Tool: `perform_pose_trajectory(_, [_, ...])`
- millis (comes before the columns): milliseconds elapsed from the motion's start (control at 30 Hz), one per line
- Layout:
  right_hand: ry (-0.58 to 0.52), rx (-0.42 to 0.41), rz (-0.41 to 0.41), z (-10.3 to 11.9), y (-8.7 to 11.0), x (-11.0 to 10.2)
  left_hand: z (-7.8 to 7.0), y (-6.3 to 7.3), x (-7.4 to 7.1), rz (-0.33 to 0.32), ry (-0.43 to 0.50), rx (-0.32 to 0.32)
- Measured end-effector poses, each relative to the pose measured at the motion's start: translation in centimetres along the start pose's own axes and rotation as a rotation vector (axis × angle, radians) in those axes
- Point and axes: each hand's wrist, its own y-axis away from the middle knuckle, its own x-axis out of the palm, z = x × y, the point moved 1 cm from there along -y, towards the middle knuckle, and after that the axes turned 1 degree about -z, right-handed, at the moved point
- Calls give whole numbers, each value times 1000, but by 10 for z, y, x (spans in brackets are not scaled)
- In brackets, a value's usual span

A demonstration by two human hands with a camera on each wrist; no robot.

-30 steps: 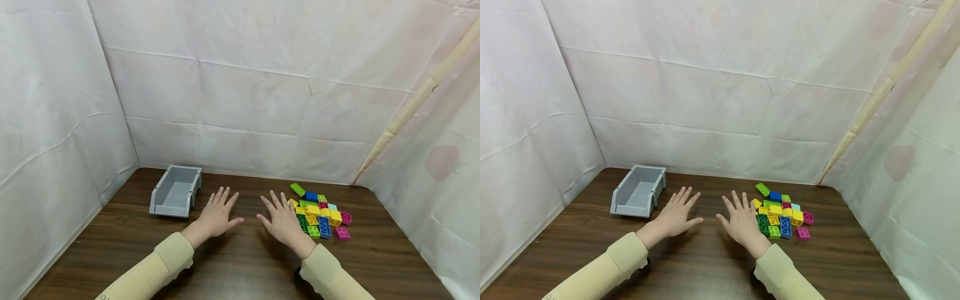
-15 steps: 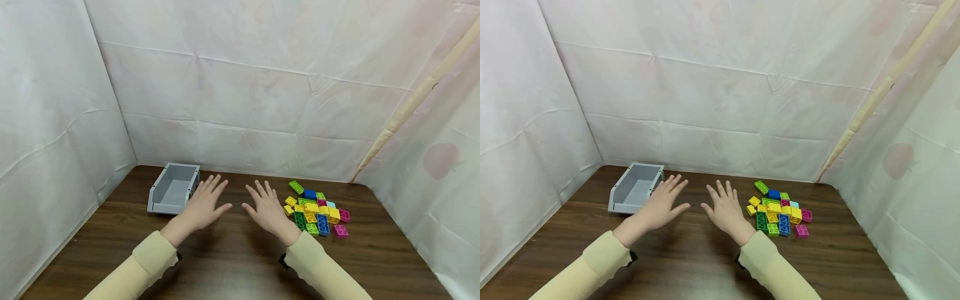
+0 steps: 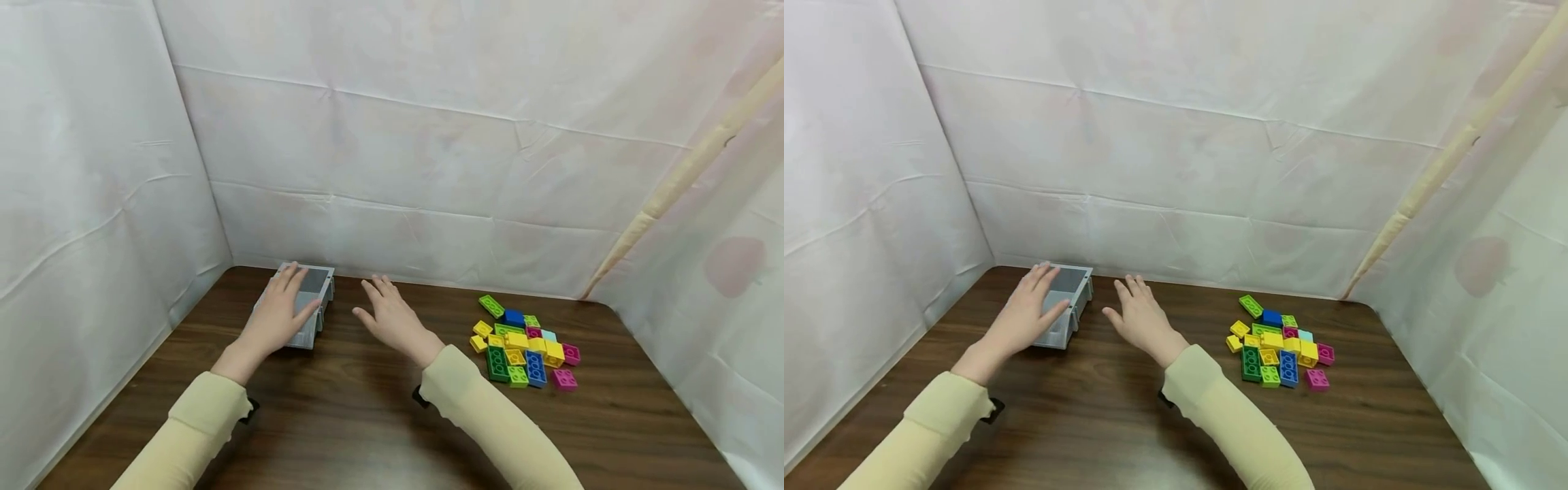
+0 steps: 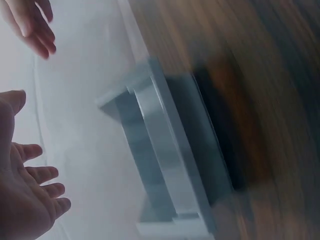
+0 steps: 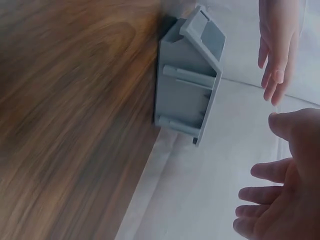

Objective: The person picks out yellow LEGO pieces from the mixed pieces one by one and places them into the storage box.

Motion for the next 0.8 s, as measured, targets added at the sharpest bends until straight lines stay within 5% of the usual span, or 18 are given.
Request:
perform_pose_trajectory(400, [-169,56,31,29,-39,28,58,-20,0,130,137,-190])
perform_pose_trajectory(600, [-381,236,75,39,-49,48,72,-30,6,241,281,-278])
perform_pose_trajectory(800, [-514,290,92,44,-56,60,80,-33,13,320,506,-419])
